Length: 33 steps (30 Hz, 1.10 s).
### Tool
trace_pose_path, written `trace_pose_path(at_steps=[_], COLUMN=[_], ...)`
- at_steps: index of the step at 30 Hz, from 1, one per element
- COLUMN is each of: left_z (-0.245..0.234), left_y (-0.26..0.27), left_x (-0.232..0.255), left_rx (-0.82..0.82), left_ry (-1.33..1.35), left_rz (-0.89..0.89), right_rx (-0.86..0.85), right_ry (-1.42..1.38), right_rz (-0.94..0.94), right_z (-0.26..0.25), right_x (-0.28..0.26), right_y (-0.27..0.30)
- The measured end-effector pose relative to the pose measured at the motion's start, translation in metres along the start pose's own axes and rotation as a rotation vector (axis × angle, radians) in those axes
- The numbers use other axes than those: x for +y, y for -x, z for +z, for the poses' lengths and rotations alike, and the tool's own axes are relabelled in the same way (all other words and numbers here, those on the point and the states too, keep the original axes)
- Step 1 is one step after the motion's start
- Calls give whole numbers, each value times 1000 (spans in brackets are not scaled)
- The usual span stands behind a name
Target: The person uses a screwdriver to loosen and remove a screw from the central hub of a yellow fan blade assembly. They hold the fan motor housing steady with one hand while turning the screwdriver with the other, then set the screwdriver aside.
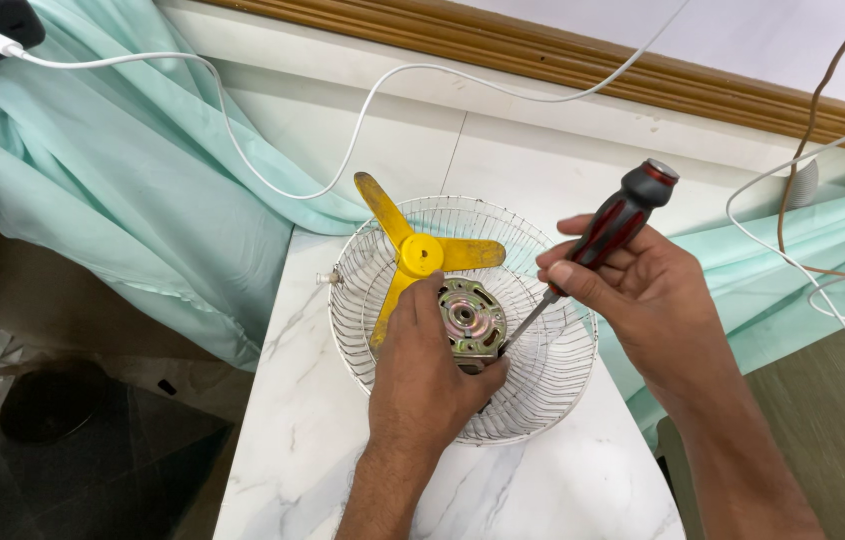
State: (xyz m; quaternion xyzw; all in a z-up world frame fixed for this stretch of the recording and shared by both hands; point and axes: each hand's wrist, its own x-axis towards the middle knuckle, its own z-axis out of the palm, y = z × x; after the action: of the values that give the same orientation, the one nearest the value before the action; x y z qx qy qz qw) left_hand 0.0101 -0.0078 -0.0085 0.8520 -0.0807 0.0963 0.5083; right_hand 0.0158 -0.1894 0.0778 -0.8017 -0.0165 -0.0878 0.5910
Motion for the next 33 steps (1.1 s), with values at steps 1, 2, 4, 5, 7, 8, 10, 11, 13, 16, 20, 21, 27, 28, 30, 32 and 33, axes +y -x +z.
trace_pose_path(at_steps=[1,2,4,5,7,8,10,11,13,16,20,21,27,28,30,32,33], left_z=[0,-1,-1,-1,0,0,1,1,1,1,2,1,1,1,1,1,1], left_y=[0,0,0,0,1,1,2,2,2,2,3,3,2,2,2,2,2], left_x=[0,0,0,0,0,0,-1,-1,-2,-2,-2,-2,-1,-1,0,0,0], left_rx=[8,16,8,3,7,9,6,5,24,33,27,23,25,24,21,18,19], left_ry=[3,7,5,5,3,3,4,5,17,16,18,20,17,16,19,28,23], left_rz=[9,19,2,-6,15,25,29,31,36,46,42,36,44,43,33,18,20], right_rx=[-19,-37,-65,-74,-45,-11,3,-18,-58,-62,-17,-24,-36,-23,0,-58,-87], right_ry=[-48,-96,-133,-123,-64,-14,-26,-88,-132,-85,-32,-22,-89,-60,-2,-131,-196], right_rz=[17,34,22,-9,-36,-32,-11,6,15,-6,-17,-16,-40,-34,-23,-5,4], right_z=[1,1,1,1,1,2,2,2,2,0,2,1,-4,-5,-5,-6,-7], right_x=[0,-1,-1,-1,0,1,1,1,1,0,1,0,5,6,8,7,7], right_y=[0,1,1,1,1,1,2,2,2,2,2,2,1,0,1,2,1])
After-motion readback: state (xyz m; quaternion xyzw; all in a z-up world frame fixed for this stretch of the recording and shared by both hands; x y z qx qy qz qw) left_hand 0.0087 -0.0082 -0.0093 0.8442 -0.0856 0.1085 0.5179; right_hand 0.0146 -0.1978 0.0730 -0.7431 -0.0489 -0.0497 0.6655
